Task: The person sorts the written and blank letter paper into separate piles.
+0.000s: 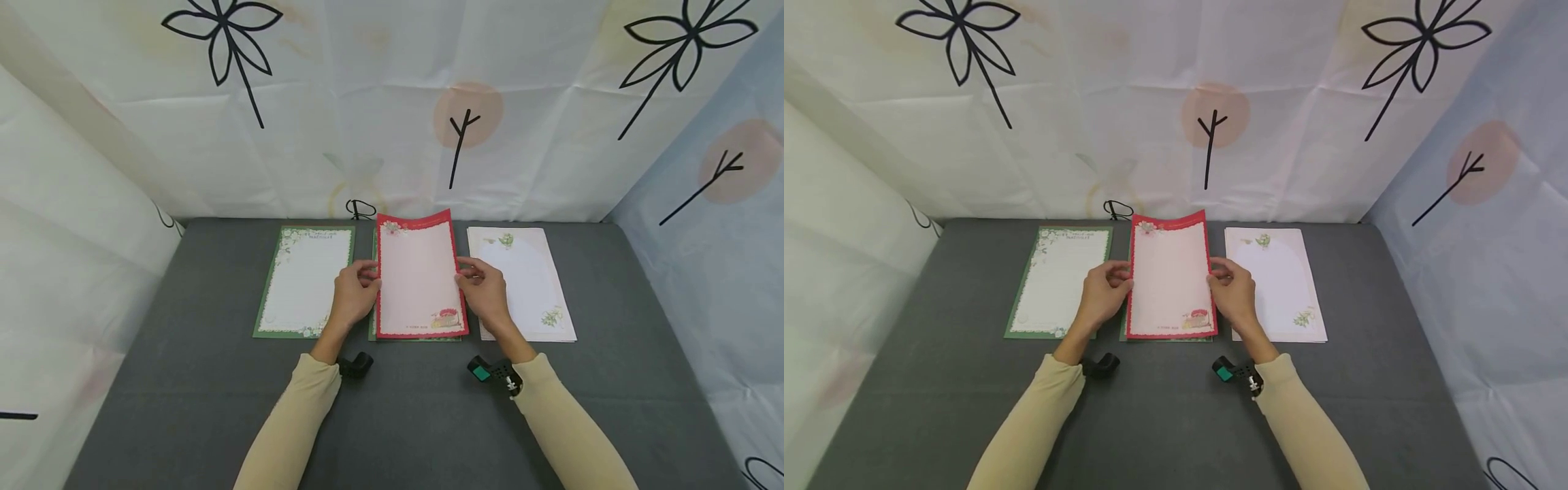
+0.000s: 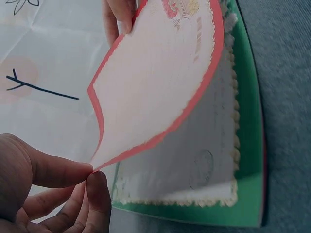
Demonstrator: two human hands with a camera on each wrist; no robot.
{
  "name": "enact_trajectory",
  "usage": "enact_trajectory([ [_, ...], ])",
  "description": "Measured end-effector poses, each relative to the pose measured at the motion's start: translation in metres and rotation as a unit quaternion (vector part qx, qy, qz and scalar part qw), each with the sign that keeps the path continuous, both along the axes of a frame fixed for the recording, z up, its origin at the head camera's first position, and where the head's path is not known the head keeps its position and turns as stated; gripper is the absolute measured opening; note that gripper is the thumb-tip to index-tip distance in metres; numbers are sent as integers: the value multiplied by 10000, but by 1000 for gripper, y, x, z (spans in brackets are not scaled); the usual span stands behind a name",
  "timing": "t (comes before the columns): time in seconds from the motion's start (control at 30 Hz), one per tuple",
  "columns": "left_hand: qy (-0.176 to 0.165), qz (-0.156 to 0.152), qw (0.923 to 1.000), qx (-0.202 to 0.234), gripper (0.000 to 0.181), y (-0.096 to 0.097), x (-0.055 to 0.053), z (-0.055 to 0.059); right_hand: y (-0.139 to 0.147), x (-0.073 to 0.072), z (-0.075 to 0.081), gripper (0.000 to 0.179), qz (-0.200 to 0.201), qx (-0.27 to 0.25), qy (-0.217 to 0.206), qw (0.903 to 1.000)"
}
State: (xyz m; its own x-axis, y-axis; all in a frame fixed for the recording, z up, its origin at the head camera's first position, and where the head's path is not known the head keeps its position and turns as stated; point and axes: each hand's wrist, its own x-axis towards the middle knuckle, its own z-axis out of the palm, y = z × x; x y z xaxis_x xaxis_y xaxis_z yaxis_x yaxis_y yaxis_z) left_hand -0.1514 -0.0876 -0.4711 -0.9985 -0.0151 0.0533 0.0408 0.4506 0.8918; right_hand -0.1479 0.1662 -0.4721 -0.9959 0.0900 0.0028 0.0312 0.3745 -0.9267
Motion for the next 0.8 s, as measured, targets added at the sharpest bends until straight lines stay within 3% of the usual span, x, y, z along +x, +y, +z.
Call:
enact_trajectory([
  [0.27, 113, -146, 9992, 368, 34, 18, -6, 5, 23, 1, 9, 35, -230, -450, 32, 9987],
  [0.6, 179, -364, 9989, 249, 39, 53, -13, 3, 54, 2, 13, 35, -703, -522, -151, 9960],
  [0.8, 113, -404, 9989, 189, 38, 74, -15, 1, 74, 5, 15, 37, -791, -585, -259, 9948],
])
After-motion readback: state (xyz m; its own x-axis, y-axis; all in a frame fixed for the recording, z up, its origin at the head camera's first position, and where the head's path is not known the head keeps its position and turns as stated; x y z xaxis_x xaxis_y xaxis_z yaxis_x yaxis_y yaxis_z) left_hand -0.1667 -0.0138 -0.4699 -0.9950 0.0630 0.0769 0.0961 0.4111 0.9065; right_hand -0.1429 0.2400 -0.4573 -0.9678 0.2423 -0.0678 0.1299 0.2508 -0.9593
